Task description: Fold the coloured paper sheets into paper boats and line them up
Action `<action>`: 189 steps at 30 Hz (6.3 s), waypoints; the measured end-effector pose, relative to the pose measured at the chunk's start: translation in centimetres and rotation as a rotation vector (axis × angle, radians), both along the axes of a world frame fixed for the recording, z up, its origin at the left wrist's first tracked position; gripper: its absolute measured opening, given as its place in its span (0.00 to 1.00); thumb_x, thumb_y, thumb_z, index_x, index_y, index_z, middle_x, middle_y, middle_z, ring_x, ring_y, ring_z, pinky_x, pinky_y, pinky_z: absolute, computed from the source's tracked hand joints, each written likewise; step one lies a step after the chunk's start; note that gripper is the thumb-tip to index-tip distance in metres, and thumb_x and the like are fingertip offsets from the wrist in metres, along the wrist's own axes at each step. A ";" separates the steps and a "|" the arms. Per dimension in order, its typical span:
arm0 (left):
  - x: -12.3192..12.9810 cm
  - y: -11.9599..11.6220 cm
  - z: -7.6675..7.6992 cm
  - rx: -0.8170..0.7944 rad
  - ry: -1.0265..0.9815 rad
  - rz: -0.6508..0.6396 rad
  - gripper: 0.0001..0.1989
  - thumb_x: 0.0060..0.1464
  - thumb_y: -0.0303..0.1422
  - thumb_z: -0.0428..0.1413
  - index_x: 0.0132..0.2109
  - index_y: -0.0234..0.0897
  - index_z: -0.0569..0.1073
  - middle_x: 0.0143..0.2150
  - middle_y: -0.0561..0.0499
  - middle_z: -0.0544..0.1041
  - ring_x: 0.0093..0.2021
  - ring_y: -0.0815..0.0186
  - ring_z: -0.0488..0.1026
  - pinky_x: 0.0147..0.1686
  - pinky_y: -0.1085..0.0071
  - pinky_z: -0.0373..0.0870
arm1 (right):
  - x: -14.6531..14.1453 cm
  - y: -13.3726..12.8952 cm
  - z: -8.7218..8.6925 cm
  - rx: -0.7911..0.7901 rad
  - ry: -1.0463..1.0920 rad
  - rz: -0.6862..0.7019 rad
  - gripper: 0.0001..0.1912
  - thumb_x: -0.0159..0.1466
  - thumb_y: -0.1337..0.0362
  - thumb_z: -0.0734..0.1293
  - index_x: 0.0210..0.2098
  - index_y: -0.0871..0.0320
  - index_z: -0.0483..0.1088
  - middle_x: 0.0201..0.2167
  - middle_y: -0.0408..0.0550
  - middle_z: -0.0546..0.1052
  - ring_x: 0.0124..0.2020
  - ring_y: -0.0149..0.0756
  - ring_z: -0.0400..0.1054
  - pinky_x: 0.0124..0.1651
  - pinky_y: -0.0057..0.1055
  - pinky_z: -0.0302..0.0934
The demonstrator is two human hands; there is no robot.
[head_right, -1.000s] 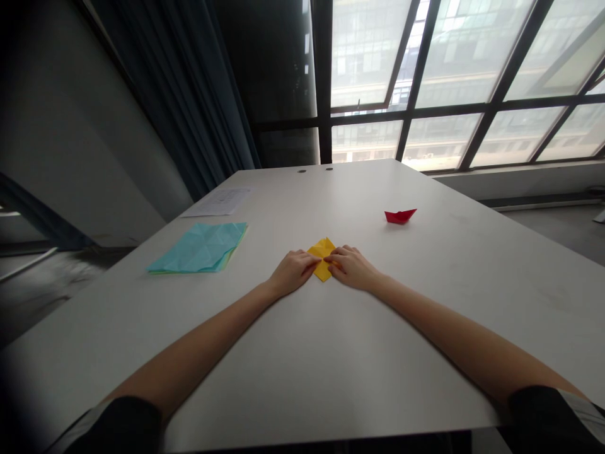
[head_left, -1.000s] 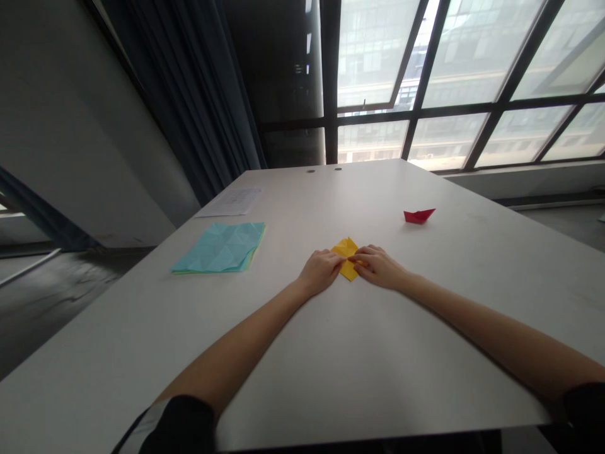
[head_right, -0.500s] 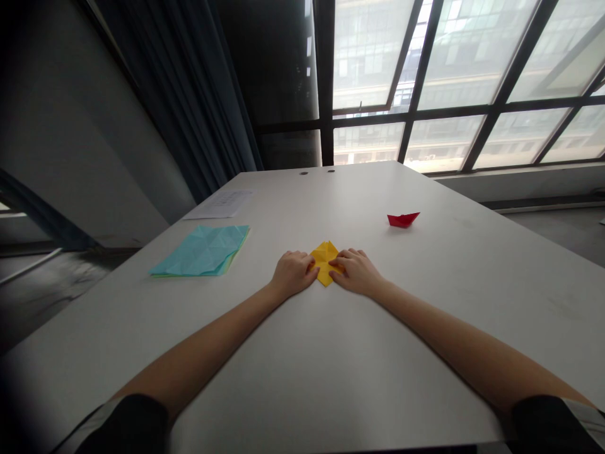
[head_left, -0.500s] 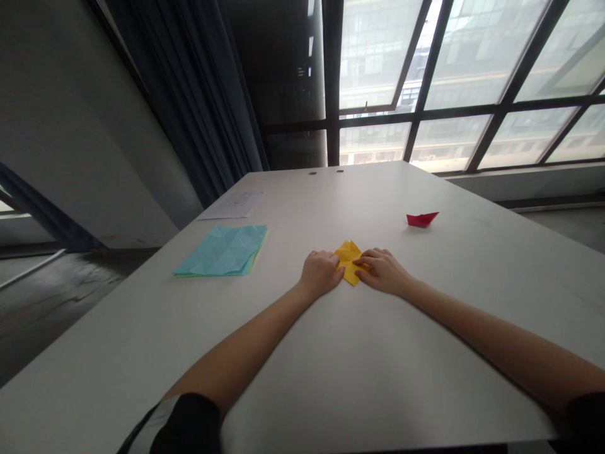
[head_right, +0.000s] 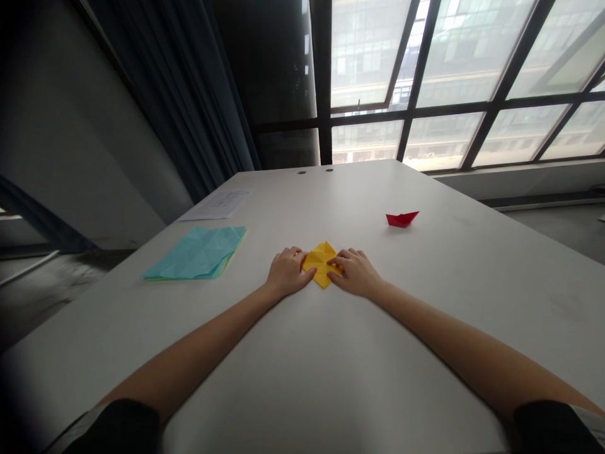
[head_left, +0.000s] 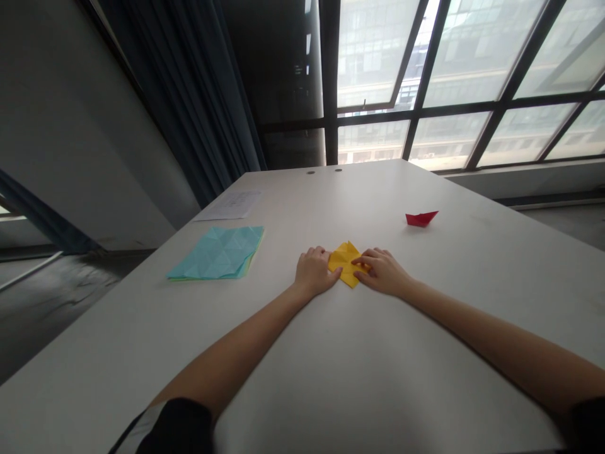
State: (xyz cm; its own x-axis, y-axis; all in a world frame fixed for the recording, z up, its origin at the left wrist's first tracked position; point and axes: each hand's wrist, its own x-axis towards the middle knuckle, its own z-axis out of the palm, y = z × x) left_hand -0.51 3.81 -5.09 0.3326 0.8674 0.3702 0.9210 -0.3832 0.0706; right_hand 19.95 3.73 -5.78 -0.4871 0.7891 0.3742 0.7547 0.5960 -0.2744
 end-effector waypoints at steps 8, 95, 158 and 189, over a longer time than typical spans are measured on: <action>-0.3 -0.7 -0.6 0.048 -0.129 -0.116 0.11 0.49 0.34 0.53 0.41 0.38 0.73 0.43 0.48 0.72 0.44 0.61 0.66 0.44 0.65 0.62 | 0.2 -0.7 -1.1 0.005 -0.009 -0.042 0.15 0.58 0.56 0.62 0.41 0.54 0.72 0.35 0.49 0.72 0.38 0.38 0.64 0.43 0.37 0.53; 0.0 -3.2 -0.7 0.034 -0.844 0.020 0.09 0.55 0.31 0.45 0.43 0.38 0.63 0.31 0.53 0.72 0.32 0.69 0.69 0.32 0.73 0.63 | -0.1 -3.7 0.9 0.389 0.140 0.060 0.08 0.57 0.69 0.62 0.33 0.56 0.72 0.29 0.48 0.74 0.36 0.38 0.63 0.40 0.35 0.57; 0.0 -4.0 -0.7 -0.052 -0.056 -0.215 0.12 0.53 0.39 0.51 0.35 0.38 0.75 0.38 0.46 0.74 0.41 0.61 0.68 0.44 0.62 0.58 | -0.4 -3.3 -1.1 0.043 -0.005 0.116 0.15 0.60 0.59 0.60 0.43 0.55 0.71 0.39 0.51 0.74 0.41 0.40 0.64 0.45 0.38 0.55; -0.5 -3.0 -1.4 -0.051 -0.151 -0.175 0.10 0.50 0.28 0.50 0.37 0.41 0.75 0.38 0.51 0.75 0.42 0.62 0.67 0.45 0.64 0.60 | -0.4 -3.4 -1.1 -0.052 0.067 0.013 0.23 0.58 0.55 0.62 0.51 0.56 0.61 0.37 0.49 0.75 0.40 0.40 0.65 0.45 0.39 0.54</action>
State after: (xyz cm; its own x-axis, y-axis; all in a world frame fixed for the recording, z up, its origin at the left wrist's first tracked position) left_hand -1.04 0.79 -6.47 0.4237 0.8203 0.3842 0.8185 -0.5284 0.2256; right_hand 19.57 0.31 -6.91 -0.4725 0.8021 0.3651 0.7262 0.5891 -0.3544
